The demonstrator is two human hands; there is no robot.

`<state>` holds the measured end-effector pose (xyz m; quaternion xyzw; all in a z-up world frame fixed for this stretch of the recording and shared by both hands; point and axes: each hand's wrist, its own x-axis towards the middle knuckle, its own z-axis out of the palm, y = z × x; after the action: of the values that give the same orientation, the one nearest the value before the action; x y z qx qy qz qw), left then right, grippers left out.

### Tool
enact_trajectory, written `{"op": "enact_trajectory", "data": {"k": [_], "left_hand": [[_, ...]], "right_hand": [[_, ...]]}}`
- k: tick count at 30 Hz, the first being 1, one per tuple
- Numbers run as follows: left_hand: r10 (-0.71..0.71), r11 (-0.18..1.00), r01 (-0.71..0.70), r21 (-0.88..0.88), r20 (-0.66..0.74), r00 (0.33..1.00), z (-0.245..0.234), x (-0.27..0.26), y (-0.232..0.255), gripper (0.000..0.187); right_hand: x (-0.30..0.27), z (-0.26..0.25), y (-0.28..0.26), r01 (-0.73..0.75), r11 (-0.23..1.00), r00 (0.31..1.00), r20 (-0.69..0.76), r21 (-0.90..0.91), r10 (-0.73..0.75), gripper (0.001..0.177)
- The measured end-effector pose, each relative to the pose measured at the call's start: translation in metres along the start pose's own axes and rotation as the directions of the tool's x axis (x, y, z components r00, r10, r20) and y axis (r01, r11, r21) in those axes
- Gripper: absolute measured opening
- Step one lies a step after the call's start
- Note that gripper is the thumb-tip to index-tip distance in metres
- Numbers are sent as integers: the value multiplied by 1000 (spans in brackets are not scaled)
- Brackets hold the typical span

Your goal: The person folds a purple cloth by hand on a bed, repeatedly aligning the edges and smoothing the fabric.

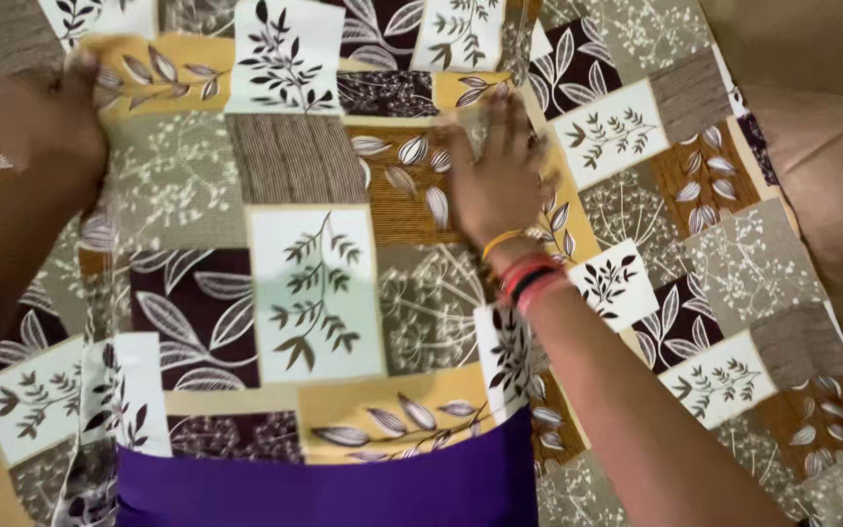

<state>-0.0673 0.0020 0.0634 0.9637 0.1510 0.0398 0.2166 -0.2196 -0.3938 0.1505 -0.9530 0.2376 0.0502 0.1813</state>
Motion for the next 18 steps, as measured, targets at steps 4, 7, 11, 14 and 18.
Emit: {"op": "enact_trajectory", "data": {"k": [4, 7, 11, 14, 18], "left_hand": [[67, 979, -145, -144, -444, 893, 12, 7, 11, 65], [454, 879, -477, 20, -343, 822, -24, -63, 36, 64], [534, 841, -538, 50, 80, 842, -54, -207, 80, 58], [431, 902, -431, -24, 102, 896, -71, -209, 87, 64], [430, 902, -431, -15, 109, 896, -71, -209, 85, 65]], "right_hand": [[-4, -12, -1, -194, 979, 981, -3, 55, 194, 82], [-46, -8, -23, 48, 986, 983, -166, -162, -75, 74], [-123, 6, -56, 272, 947, 941, -160, -170, -299, 74], [-122, 12, -58, 256, 947, 956, -95, -193, -278, 72], [-130, 14, -36, 272, 946, 955, -67, -174, -287, 73]]}}
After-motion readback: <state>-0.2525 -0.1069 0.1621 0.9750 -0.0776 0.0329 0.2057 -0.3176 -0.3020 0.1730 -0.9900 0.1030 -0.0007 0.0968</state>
